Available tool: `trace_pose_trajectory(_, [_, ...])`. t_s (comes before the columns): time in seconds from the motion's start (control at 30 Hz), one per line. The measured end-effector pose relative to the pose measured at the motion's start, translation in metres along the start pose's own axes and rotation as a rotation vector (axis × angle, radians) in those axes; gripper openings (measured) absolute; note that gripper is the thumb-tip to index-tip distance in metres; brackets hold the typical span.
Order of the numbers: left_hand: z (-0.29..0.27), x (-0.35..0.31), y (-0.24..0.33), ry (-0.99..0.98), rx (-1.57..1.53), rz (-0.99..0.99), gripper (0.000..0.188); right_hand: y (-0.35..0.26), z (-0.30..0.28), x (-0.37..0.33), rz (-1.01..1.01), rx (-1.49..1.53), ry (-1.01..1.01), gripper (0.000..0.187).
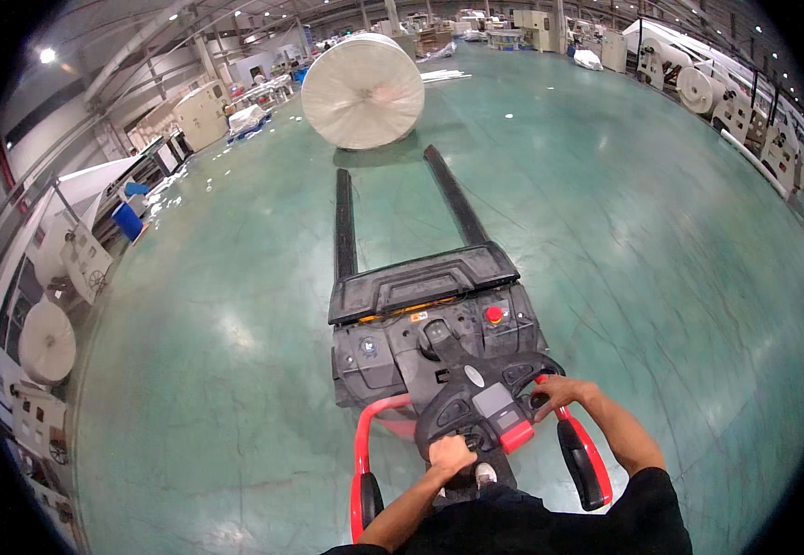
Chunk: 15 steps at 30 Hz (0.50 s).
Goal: The person operates a motorized pallet jack by hand, standing on its platform and using the handle controls to navigate through a warehouse containing large rolls of material.
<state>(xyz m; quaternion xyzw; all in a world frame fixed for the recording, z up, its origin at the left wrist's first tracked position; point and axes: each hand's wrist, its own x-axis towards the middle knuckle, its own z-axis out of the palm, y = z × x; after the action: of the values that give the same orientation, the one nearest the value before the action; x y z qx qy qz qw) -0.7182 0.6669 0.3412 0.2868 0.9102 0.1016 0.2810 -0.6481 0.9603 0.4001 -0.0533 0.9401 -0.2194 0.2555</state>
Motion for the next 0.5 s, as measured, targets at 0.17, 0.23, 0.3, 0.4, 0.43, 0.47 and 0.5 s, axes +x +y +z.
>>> trace_pose_trajectory(0.17, [-0.004, -0.004, -0.011, 0.032, 0.030, 0.078, 0.040, 0.016, 0.020, 0.007, 0.002, 0.026, -0.007, 0.072])
trace_pose_trajectory(0.23, [-0.007, -0.008, -0.022, 0.068, 0.033, 0.095, 0.041, 0.004, 0.017, 0.008, 0.039, 0.136, -0.053, 0.073])
trace_pose_trajectory(0.3, [-0.010, -0.008, -0.033, 0.101, 0.058, 0.123, 0.043, -0.026, 0.015, -0.005, 0.013, 0.054, 0.057, 0.073])
trace_pose_trajectory(0.4, [-0.019, -0.011, -0.046, 0.108, 0.093, 0.166, 0.047, -0.020, 0.041, 0.001, -0.066, -0.035, 0.227, 0.070])
trace_pose_trajectory(0.43, [-0.021, -0.010, -0.047, 0.128, 0.079, 0.161, 0.045, -0.015, 0.046, 0.002, -0.066, -0.032, 0.258, 0.068])
trace_pose_trajectory(0.47, [-0.023, -0.010, -0.050, 0.118, 0.075, 0.152, 0.044, -0.018, 0.049, 0.004, -0.068, -0.026, 0.286, 0.067])
trace_pose_trajectory(0.5, [-0.024, -0.010, -0.052, 0.107, 0.071, 0.144, 0.043, -0.021, 0.051, 0.006, -0.069, -0.020, 0.312, 0.065])
